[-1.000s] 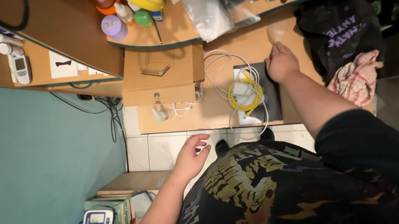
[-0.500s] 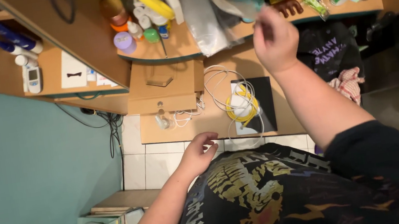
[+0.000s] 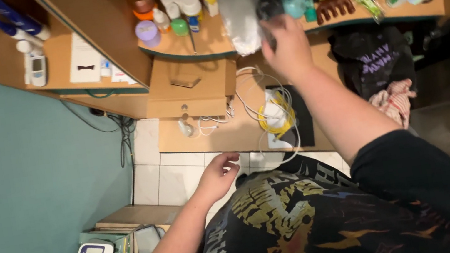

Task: Organizing and sorting various small items, documents, and electronic components into drawers.

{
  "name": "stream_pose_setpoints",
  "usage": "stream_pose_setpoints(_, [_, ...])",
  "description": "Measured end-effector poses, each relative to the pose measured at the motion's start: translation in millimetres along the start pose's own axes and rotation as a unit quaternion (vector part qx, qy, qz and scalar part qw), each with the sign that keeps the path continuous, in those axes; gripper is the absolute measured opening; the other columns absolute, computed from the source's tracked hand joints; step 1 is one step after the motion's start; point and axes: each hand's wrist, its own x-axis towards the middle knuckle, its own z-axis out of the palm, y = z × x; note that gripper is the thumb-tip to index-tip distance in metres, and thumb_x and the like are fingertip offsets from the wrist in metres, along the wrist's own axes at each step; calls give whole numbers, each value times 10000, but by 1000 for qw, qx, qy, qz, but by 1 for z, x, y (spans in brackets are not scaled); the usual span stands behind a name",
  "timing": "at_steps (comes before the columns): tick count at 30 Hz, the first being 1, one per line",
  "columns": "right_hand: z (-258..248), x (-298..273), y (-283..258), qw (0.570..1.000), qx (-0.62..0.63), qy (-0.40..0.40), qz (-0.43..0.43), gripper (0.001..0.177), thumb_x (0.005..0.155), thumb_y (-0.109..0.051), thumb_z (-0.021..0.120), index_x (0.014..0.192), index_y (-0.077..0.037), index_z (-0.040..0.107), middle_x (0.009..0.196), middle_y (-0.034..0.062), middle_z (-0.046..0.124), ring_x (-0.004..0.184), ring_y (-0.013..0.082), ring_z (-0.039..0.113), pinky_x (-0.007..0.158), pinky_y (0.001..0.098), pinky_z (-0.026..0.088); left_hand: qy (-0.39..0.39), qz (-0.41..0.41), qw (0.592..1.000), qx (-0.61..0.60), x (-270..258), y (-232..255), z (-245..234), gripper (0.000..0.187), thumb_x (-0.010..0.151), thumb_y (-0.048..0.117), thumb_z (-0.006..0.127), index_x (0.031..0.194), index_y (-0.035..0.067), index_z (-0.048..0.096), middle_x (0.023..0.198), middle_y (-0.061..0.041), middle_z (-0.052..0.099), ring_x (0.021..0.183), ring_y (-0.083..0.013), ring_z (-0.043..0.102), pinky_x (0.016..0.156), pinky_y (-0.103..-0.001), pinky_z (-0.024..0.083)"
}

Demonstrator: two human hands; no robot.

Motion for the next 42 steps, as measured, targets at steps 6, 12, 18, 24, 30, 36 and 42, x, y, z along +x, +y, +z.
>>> stream_pose_setpoints(6, [0, -130, 26, 962, -50, -12, 267, 533, 882, -209, 787, 1314, 3, 558, 1250, 227, 610, 1223, 412, 564, 1066, 489, 461, -55, 6, 998, -4, 13, 19, 4, 324, 916, 138, 660, 1229, 54, 659, 1192, -83, 706, 1004, -179, 709, 886, -311, 571])
stream_pose_setpoints(12, [17, -227, 33, 789, 30, -238, 566, 932, 774, -426, 826, 1453, 29, 380, 1305, 267, 583, 1205, 391, 602, 1024, 444, 505, -93, -14, 995, 45, 23, 16, 7, 361, 891, 155, 676, 1240, 64, 655, 1221, -73, 696, 1013, -181, 710, 863, -317, 579])
stream_pose_setpoints(18, [19, -235, -4, 738, -47, -307, 599, 1164, 678, -429, 913, 1556, -159, 198, 1354, 273, 477, 1180, 434, 571, 1000, 456, 494, -112, -6, 993, 27, 29, 5, 9, 353, 905, 160, 660, 1241, 53, 650, 1256, -80, 698, 1040, -190, 709, 865, -327, 582])
stream_pose_setpoints(24, [30, -254, -2, 746, 18, -237, 622, 1058, 648, -394, 941, 1444, -109, 306, 1307, 262, 574, 1161, 389, 628, 994, 437, 526, -123, -1, 991, 50, 24, -12, 3, 363, 906, 168, 677, 1247, 48, 653, 1242, -95, 689, 1054, -199, 704, 857, -332, 582])
stream_pose_setpoints(30, [34, -273, 3, 881, 134, -83, 446, 962, 723, -292, 924, 1413, 16, 329, 1210, 228, 651, 1098, 317, 670, 897, 398, 550, -135, -6, 990, 47, 24, -6, -2, 347, 918, 150, 664, 1246, 37, 652, 1251, -89, 694, 1052, -193, 702, 871, -330, 573])
stream_pose_setpoints(36, [31, -277, 24, 814, 296, -68, 496, 281, 1055, -261, 619, 1267, -110, 725, 777, 59, 585, 705, 147, 548, 635, 298, 471, -148, 18, 989, 28, 28, 7, 0, 342, 913, 113, 655, 1249, 45, 643, 1243, -64, 706, 1054, -169, 698, 877, -313, 581])
stream_pose_setpoints(42, [-9, -229, -8, 865, 203, -54, 456, 234, 876, -146, 674, 1098, -117, 743, 711, 31, 658, 556, 133, 592, 551, 315, 508, -173, 49, 982, 54, 30, 25, 9, 342, 914, 128, 676, 1247, 56, 643, 1217, -58, 697, 1038, -165, 686, 841, -308, 558])
